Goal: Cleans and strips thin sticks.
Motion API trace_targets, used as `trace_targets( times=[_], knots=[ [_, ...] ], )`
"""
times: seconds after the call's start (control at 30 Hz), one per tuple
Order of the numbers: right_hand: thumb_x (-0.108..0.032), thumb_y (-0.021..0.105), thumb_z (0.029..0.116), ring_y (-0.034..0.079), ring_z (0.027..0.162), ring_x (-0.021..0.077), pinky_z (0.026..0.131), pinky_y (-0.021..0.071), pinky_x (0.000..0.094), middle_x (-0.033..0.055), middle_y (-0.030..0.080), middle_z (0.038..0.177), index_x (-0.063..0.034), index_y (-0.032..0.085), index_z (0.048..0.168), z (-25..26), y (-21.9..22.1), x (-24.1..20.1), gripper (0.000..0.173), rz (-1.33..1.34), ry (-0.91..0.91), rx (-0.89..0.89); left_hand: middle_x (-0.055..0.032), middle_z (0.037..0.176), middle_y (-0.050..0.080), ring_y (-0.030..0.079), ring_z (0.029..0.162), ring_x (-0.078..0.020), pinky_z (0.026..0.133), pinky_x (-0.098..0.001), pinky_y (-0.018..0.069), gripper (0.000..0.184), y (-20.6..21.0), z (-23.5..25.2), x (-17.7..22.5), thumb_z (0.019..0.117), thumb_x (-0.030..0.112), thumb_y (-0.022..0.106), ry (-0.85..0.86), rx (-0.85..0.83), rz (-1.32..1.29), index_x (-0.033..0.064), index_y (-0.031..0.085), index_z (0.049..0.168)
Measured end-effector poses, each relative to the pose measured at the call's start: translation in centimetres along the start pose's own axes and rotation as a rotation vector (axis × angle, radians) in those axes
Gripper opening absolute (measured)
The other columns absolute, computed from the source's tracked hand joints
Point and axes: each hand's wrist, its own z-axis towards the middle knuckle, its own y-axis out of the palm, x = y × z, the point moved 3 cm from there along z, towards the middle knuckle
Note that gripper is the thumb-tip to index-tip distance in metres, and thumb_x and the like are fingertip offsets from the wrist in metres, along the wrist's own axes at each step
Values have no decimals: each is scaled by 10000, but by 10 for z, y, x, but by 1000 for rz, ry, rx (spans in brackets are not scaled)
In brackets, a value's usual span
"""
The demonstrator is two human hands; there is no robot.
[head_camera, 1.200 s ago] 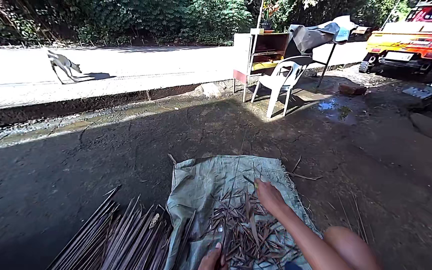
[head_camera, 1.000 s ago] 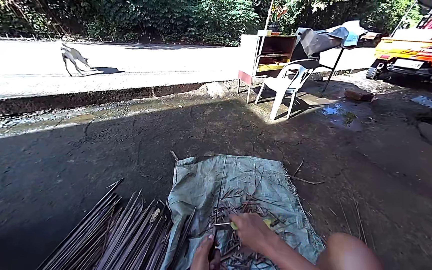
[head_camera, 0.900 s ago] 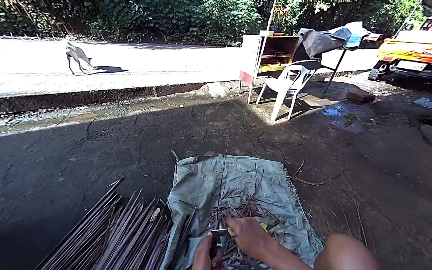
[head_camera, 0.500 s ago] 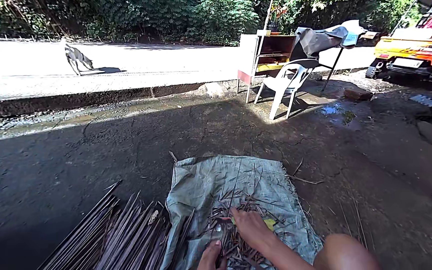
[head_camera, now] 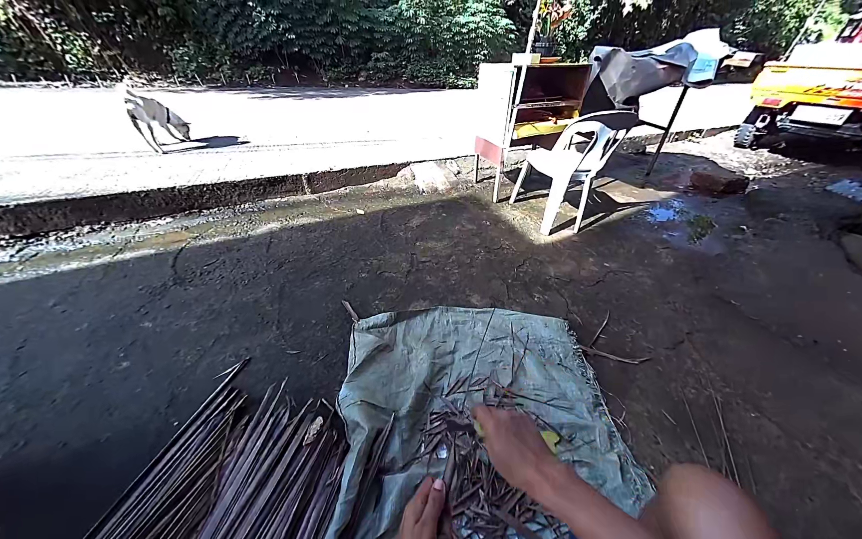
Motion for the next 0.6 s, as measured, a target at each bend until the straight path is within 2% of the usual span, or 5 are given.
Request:
trace_targets(
  times=[0.1, 0.33, 0.4, 0.5, 0.6],
  knots=[
    [-12, 440, 1049, 683, 1052, 465, 882, 523, 602, 280, 673, 1191, 31, 568, 1334, -8, 18, -23, 315, -97, -90, -47, 101, 528, 364, 332, 429, 17, 460, -140, 333, 357, 2, -1, 4, 1117, 105, 213, -78, -17, -92, 95, 458, 859],
    [-69, 425, 1072, 634, 1209, 433, 978, 498, 582, 269, 651, 1277, 4, 517, 1417, 28, -43, 56, 364, 97, 384, 142, 111, 545, 392, 350, 439, 26, 468, -133, 348, 353, 7, -9, 2, 1107, 82, 208, -66, -108, -101, 103, 468, 869],
    [-180, 412, 1115, 664, 1021, 392, 922, 510, 531, 269, 668, 1115, 51, 571, 1331, 32, -34, 60, 354, 403, 241, 177, 88, 584, 487, 482, 491, 12, 527, -142, 454, 338, 4, -6, -2, 1126, 123, 193, -94, -3, -266, 89, 470, 935],
    [-260, 514, 1088, 519, 635, 111, 623, 437, 311, 96, 683, 879, 40, 628, 1215, 19, 14, 19, 345, 773, -51, 43, -42, 990, 602, 620, 862, -106, 824, -290, 529, 283, -6, 5, -2, 1135, 142, 256, -111, 98, -419, 8, 488, 1228],
    [-154, 719, 957, 597, 743, 167, 752, 505, 369, 146, 689, 906, 78, 645, 1198, -8, 48, -21, 343, 808, -211, -58, -30, 943, 661, 647, 828, -84, 794, -262, 550, 210, -10, 17, -7, 1117, 109, 353, -47, 190, -489, 26, 545, 1136]
  ],
)
